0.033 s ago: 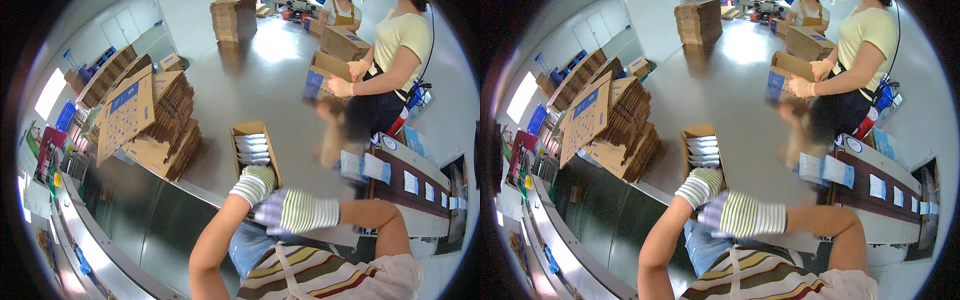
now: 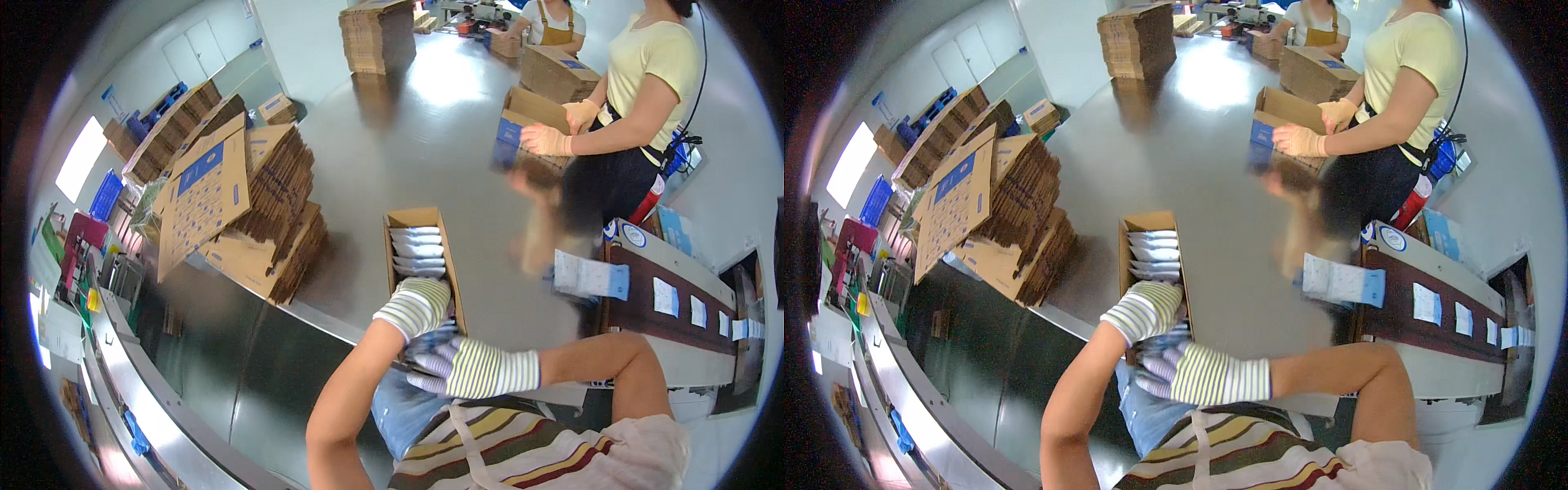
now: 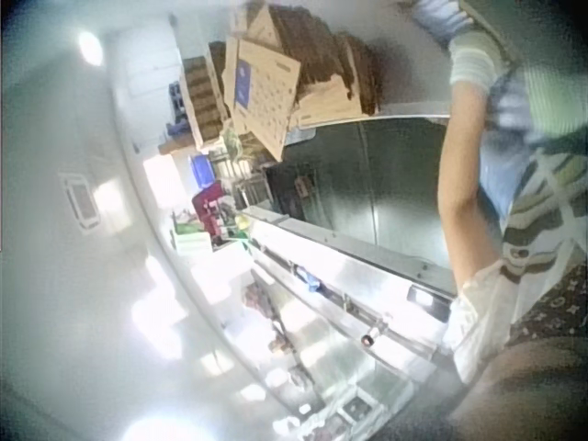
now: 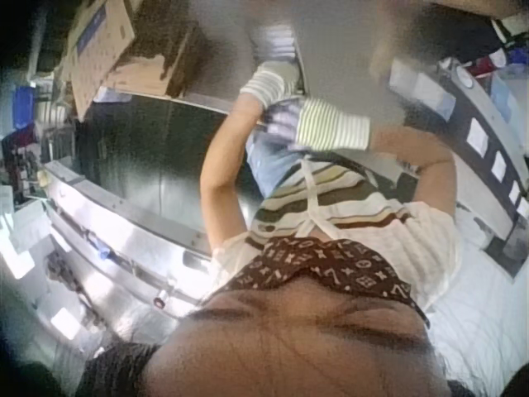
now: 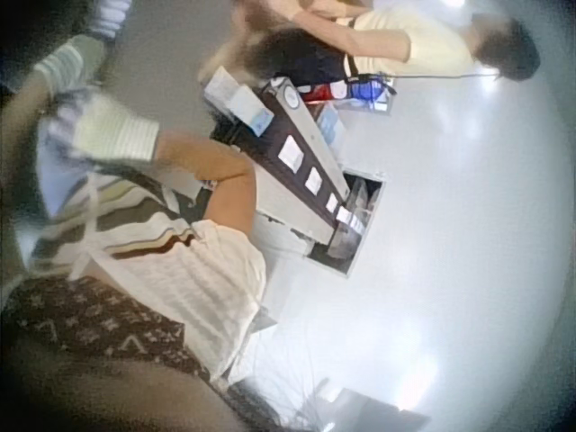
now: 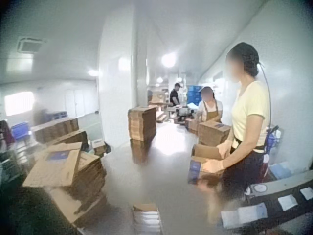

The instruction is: The person takes items from a conveyor belt and packs them into a cardboard box.

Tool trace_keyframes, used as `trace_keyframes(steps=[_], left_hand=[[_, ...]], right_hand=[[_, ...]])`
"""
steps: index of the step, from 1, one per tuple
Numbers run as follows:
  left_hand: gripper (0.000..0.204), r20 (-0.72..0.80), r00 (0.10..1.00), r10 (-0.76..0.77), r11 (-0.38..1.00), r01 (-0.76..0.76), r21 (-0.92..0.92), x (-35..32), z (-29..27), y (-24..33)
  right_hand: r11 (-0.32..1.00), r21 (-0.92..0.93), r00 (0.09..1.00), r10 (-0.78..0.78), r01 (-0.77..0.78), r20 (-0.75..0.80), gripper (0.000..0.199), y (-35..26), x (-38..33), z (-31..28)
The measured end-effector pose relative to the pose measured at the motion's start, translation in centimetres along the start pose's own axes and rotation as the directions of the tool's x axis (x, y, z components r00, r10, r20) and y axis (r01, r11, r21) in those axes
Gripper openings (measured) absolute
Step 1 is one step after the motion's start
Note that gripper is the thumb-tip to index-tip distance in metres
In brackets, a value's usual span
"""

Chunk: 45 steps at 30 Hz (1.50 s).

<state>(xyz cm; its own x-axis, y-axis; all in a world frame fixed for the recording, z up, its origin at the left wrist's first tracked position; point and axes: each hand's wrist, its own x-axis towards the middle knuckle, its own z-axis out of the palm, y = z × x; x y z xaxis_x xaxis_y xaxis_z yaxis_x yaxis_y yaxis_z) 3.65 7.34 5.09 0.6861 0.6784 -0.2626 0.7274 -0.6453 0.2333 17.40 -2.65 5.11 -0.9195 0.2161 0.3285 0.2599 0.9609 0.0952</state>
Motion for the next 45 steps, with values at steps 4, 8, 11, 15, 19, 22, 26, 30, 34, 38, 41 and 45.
trace_keyframes(steps=[4, 8, 11, 15, 19, 22, 26, 30, 34, 38, 41, 45], left_hand=[[0.029, -0.362, 0.932, 0.035, 0.969, -0.121, -0.216, -3.4, -5.7, 0.3], [0.031, -0.742, 0.668, 0.058, 0.997, -0.072, 0.014, -7.6, -8.5, 0.7], [0.04, -0.727, 0.686, 0.023, 0.938, 0.236, 0.253, -11.6, -9.7, -0.1], [0.061, -0.86, 0.474, -0.188, 0.719, 0.663, 0.209, -18.1, -9.4, -4.8], [0.089, -0.877, 0.379, -0.295, 0.623, 0.773, 0.124, -19.8, -11.0, -9.0], [0.092, -0.847, 0.436, -0.304, 0.664, 0.735, 0.14, -18.7, -10.9, -11.2], [0.068, -0.833, 0.46, -0.307, 0.755, 0.651, 0.082, -17.2, -10.6, -14.5], [0.048, -0.855, 0.465, -0.231, 0.793, 0.598, 0.111, -17.4, -12.3, -11.2], [0.028, -0.938, 0.333, 0.095, 0.806, 0.527, 0.269, -18.9, -13.3, -2.6], [0.028, -0.989, 0.073, 0.126, 0.969, 0.205, 0.138, -21.5, -10.1, 3.9], [0.028, -0.989, 0.126, -0.077, 0.987, -0.128, -0.093, -20.0, -7.3, 4.8], [0.042, -0.806, 0.208, -0.554, 0.713, -0.382, -0.588, -17.0, -0.7, 2.5]], right_hand=[[0.989, -0.113, 0.993, 0.101, -0.093, 0.067, 0.045, 2.8, 1.0, 1.7], [0.807, -0.297, 0.731, 0.589, -0.51, 0.346, 0.029, 18.0, 6.1, 1.0], [0.379, -0.733, 0.624, 0.777, -0.565, -0.079, 0.05, 29.4, 4.5, 4.4], [0.686, -0.388, 0.67, 0.715, -0.615, 0.201, 0.066, 23.7, 5.9, 4.4], [0.782, 0.017, 0.775, 0.615, -0.623, 0.144, 0.059, 12.9, -0.9, 13.0], [0.696, 0.193, 0.711, 0.703, -0.692, 0.011, 0.05, 9.6, -2.6, 13.9], [0.739, 0.105, 0.742, 0.67, -0.665, -0.009, 0.042, 7.4, -3.1, 13.4], [0.734, 0.179, 0.749, 0.662, -0.655, 0.024, 0.042, 7.4, -4.3, 12.9], [0.58, 0.388, 0.663, 0.739, -0.716, 0.118, 0.051, 8.6, -4.9, 11.4], [0.094, 0.84, 0.336, 0.936, -0.534, 0.108, 0.072, 12.8, -5.0, 5.3], [0.366, 0.93, 0.309, 0.883, 0.014, -0.353, 0.068, 17.6, -6.7, 1.6], [0.136, 0.975, 0.437, 0.877, 0.176, -0.201, 0.06, 14.1, -6.4, -3.5]])
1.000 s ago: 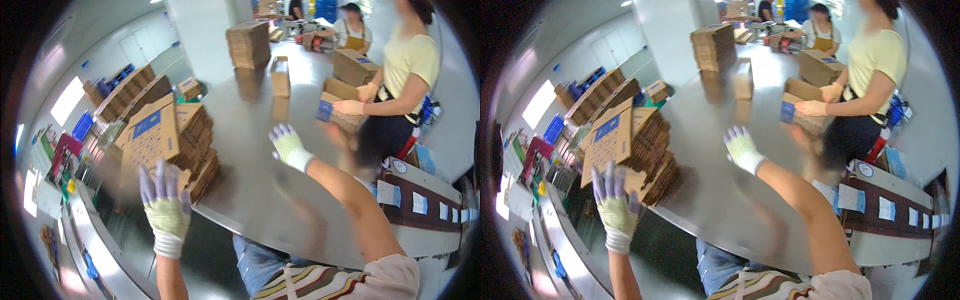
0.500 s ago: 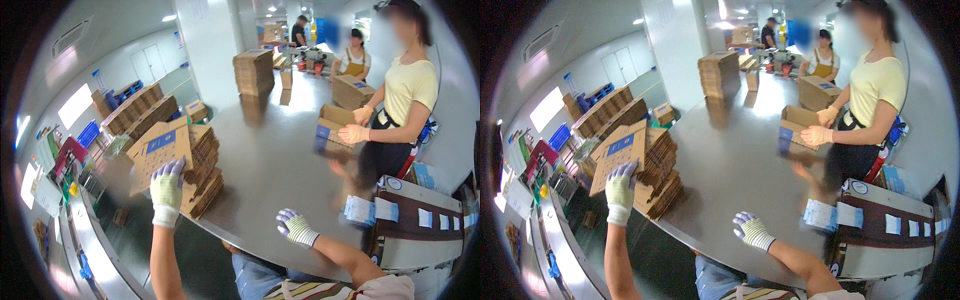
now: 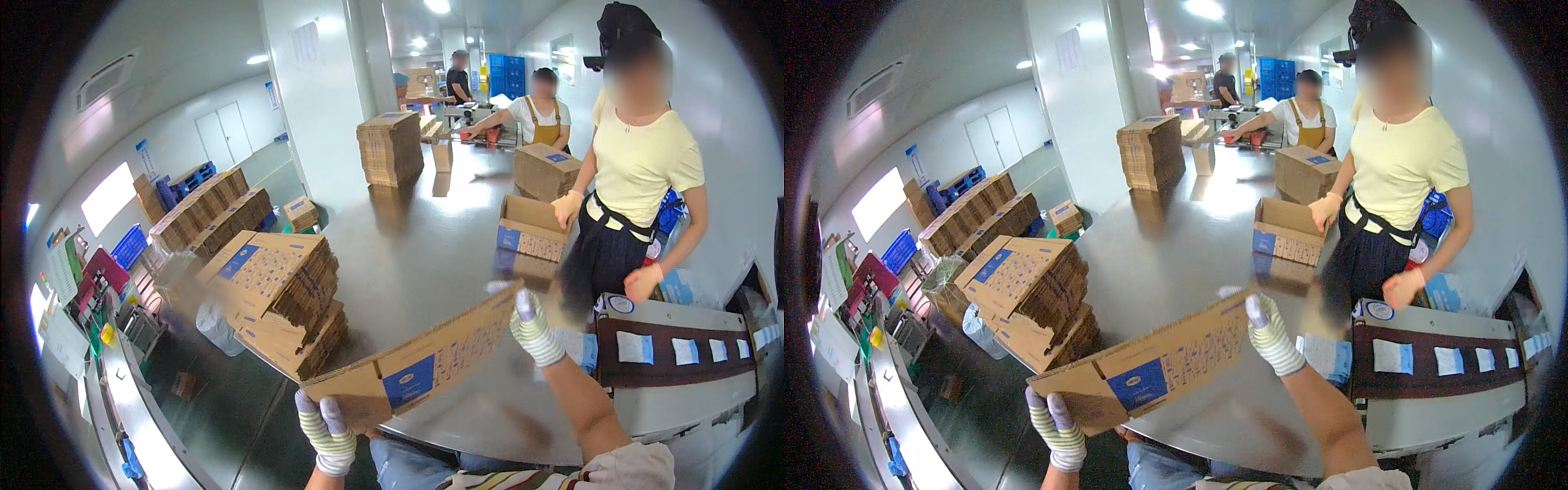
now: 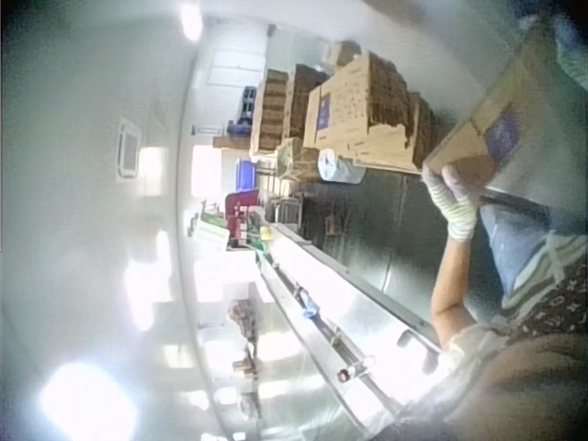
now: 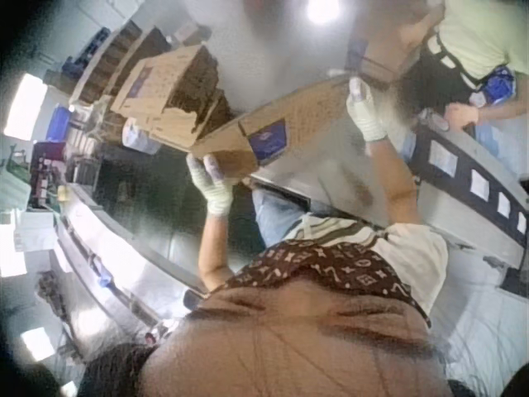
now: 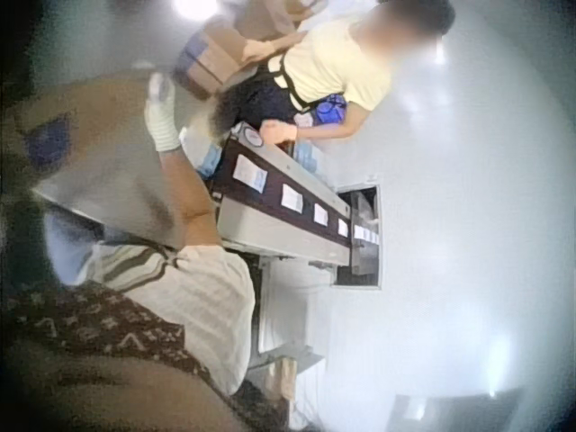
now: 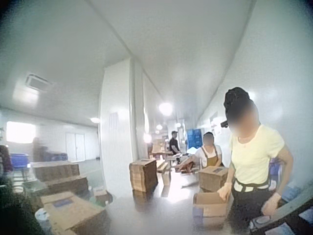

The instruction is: The person takes items from a conveyor belt and packs them into a cardboard box.

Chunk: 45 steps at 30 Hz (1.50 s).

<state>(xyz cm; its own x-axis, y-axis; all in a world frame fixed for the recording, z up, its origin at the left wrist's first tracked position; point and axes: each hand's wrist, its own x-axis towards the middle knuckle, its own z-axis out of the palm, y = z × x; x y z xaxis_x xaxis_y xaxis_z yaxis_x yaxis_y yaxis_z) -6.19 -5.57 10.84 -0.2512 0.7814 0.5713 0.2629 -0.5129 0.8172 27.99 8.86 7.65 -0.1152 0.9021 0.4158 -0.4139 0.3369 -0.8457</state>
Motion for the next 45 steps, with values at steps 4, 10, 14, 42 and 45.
trace_keyframes(steps=[4, 10, 14, 42, 45], left_hand=[[0.058, -0.071, 0.979, -0.191, 0.972, 0.179, -0.149, 1.9, 0.9, -3.7], [0.07, -0.152, 0.931, -0.331, 0.944, 0.326, -0.057, 2.7, 1.2, -7.7], [0.073, 0.196, 0.88, -0.433, 0.857, 0.469, -0.213, 2.8, -0.3, -7.0], [0.071, 0.741, 0.519, -0.427, 0.463, -0.578, 0.672, 9.9, 6.2, -5.9], [0.064, 0.622, 0.66, -0.421, 0.325, -0.53, 0.783, 9.0, 7.6, -7.7]], right_hand=[[0.973, -0.216, 0.975, -0.032, 0.08, 0.219, 0.066, -1.5, -3.1, 1.2], [0.916, -0.396, 0.947, 0.186, -0.07, 0.263, 0.051, -2.8, -4.9, 7.3], [0.89, -0.449, 0.996, 0.089, -0.073, 0.014, 0.033, -1.0, -3.7, 6.5], [0.37, -0.869, 0.857, 0.271, 0.327, 0.438, 0.028, 3.2, 0.1, 4.9], [0.064, -0.788, 0.763, 0.21, 0.613, 0.611, 0.027, 3.7, 0.7, 6.3]])
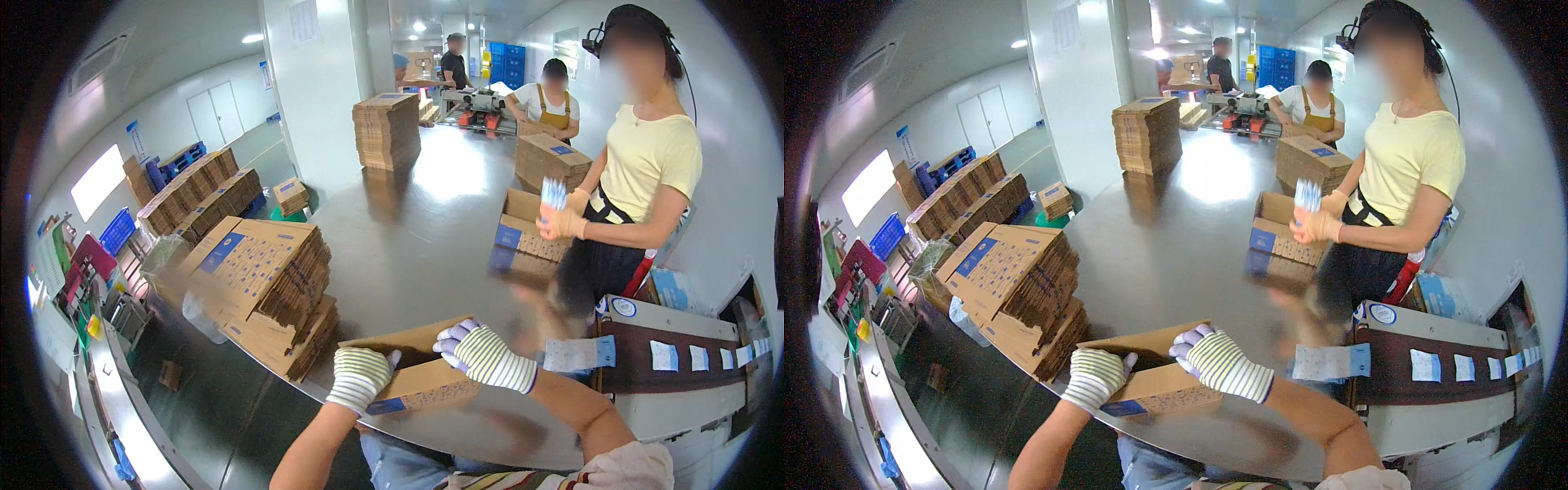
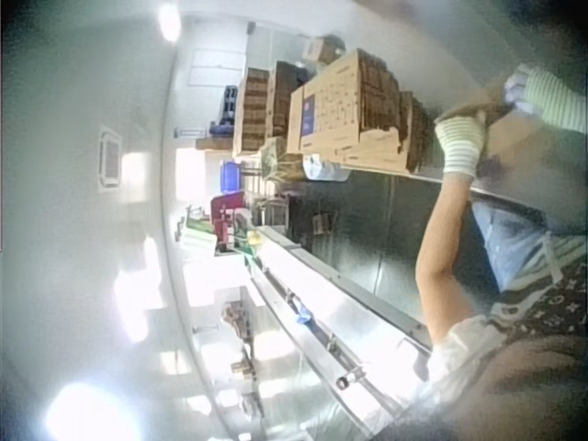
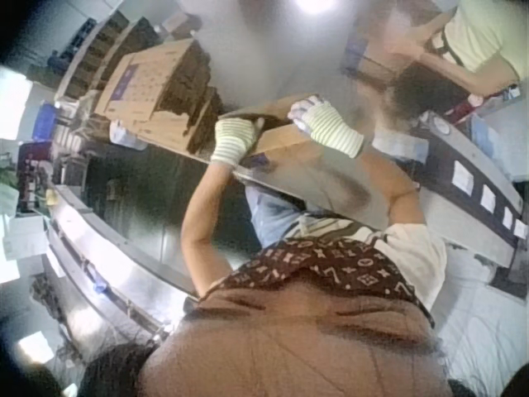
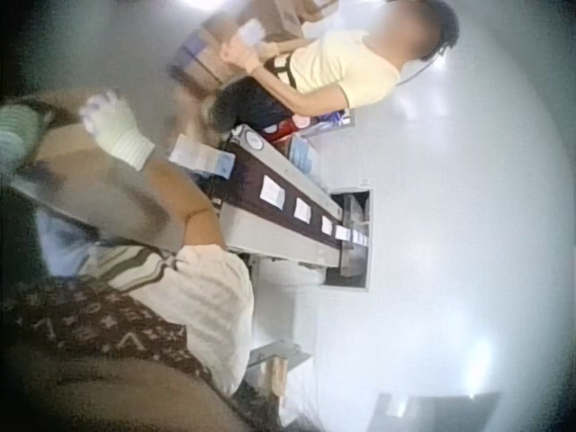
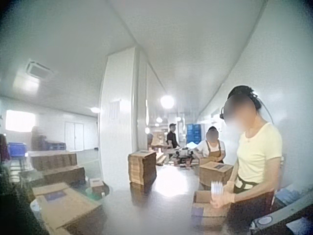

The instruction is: The person takes items from a conveyor belt and packs them into a cardboard box.

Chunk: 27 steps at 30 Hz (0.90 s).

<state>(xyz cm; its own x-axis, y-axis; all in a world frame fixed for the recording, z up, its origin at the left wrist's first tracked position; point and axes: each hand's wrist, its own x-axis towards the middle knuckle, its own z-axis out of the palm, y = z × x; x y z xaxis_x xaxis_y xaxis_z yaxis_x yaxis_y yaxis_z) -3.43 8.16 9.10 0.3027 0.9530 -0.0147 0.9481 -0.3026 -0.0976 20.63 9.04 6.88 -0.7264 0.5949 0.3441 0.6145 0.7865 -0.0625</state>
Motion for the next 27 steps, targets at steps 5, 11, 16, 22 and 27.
trace_keyframes(steps=[5, 11, 16, 22, 27], left_hand=[[0.029, -0.194, 0.934, 0.3, 0.952, -0.28, 0.124, -0.5, 1.3, 2.2], [0.091, -0.045, 0.936, 0.349, 0.915, -0.351, -0.198, -2.9, -0.9, 5.2], [0.062, 0.108, 0.932, 0.345, 0.913, -0.307, -0.268, -1.6, 0.6, 4.7], [0.052, -0.125, 0.973, 0.194, 0.899, -0.227, -0.373, -4.0, -0.4, 2.4], [0.064, -0.316, 0.919, -0.237, 0.061, -0.311, -0.949, -5.7, -1.5, 2.4]], right_hand=[[0.996, -0.041, 0.992, 0.086, -0.083, 0.095, 0.029, -1.2, -0.1, 0.0], [0.987, 0.035, 0.986, 0.155, -0.157, 0.056, 0.026, -1.3, -0.1, -0.1], [0.973, 0.131, 0.976, 0.201, -0.188, -0.087, 0.025, -1.5, -0.3, 0.0], [0.949, 0.24, 0.789, 0.305, -0.205, -0.534, 0.038, -3.1, -2.5, -4.6], [0.689, 0.695, 0.661, 0.622, -0.206, -0.42, 0.063, -2.4, -2.9, -3.6]])
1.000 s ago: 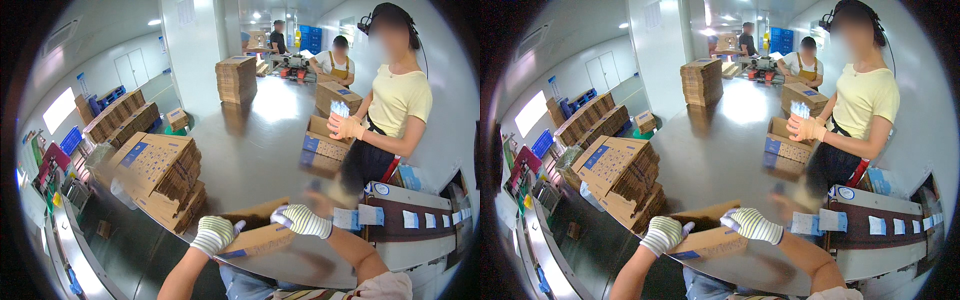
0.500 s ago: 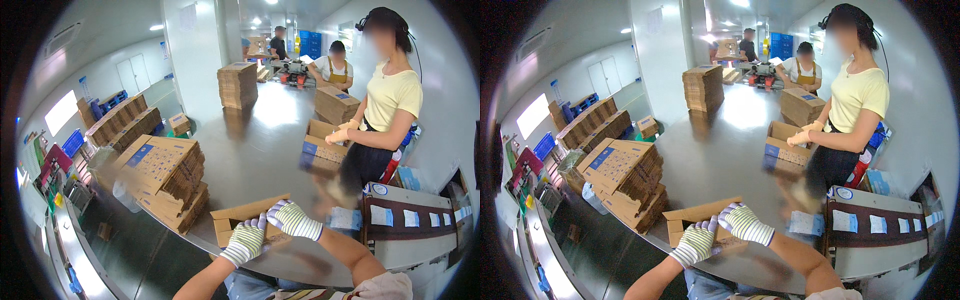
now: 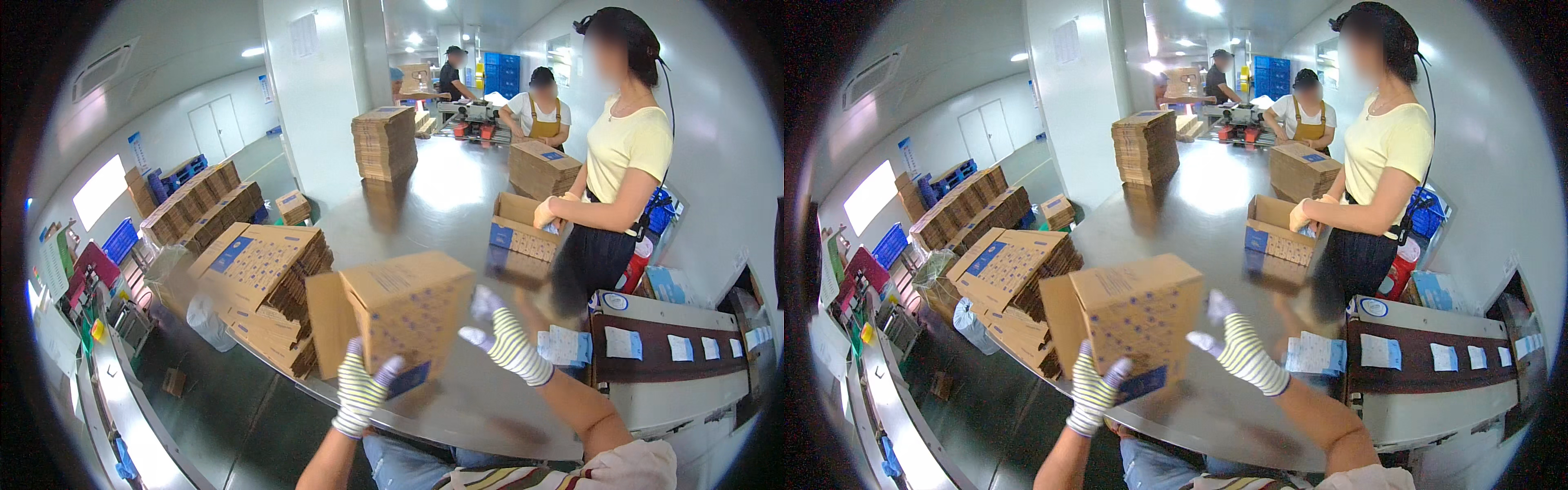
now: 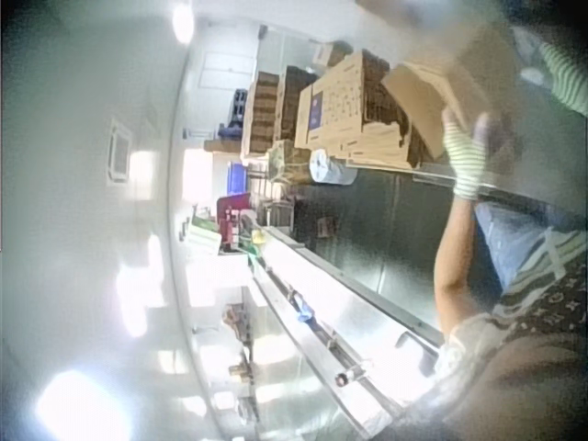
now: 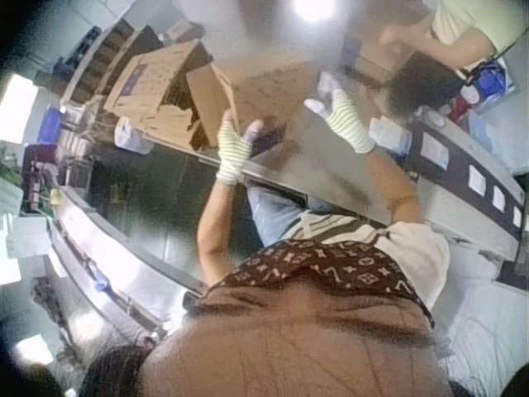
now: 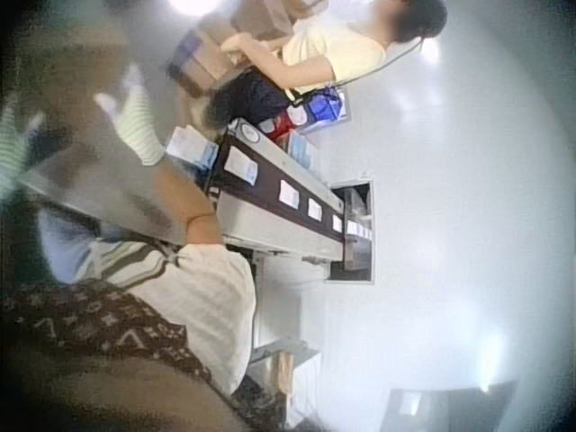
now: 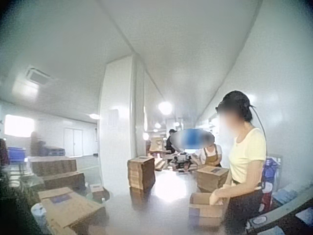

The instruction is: The person takes items from a conveyor belt and packs them into a cardboard box.

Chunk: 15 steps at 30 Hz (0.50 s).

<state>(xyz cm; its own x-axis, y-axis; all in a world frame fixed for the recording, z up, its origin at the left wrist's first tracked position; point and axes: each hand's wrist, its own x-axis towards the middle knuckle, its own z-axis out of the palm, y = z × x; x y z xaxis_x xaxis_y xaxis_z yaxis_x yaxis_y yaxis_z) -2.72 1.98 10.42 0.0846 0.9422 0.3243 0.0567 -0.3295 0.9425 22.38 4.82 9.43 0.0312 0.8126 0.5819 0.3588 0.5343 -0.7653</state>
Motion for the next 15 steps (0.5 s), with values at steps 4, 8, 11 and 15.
trace_keyframes(steps=[4, 8, 11, 15], left_hand=[[0.068, 0.038, 0.989, -0.145, 0.919, 0.149, -0.366, -3.9, 4.1, -4.6], [0.062, 0.308, 0.849, -0.43, 0.58, 0.521, -0.627, -8.7, 6.3, -13.6], [0.054, 0.373, 0.817, -0.44, 0.252, 0.511, -0.821, -11.2, 6.4, -20.4], [0.044, 0.488, 0.717, -0.497, 0.091, 0.602, -0.793, -10.6, 4.0, -14.8]], right_hand=[[0.987, -0.156, 0.951, 0.017, 0.033, 0.309, 0.06, -7.1, 2.1, 1.3], [0.799, -0.406, 0.759, -0.093, 0.443, 0.644, 0.052, -4.7, 0.1, 5.4], [0.717, -0.349, 0.6, -0.119, 0.603, 0.791, 0.044, -4.2, -2.0, 8.7], [0.719, -0.29, 0.551, -0.153, 0.632, 0.82, 0.045, -1.2, -1.2, 10.8]])
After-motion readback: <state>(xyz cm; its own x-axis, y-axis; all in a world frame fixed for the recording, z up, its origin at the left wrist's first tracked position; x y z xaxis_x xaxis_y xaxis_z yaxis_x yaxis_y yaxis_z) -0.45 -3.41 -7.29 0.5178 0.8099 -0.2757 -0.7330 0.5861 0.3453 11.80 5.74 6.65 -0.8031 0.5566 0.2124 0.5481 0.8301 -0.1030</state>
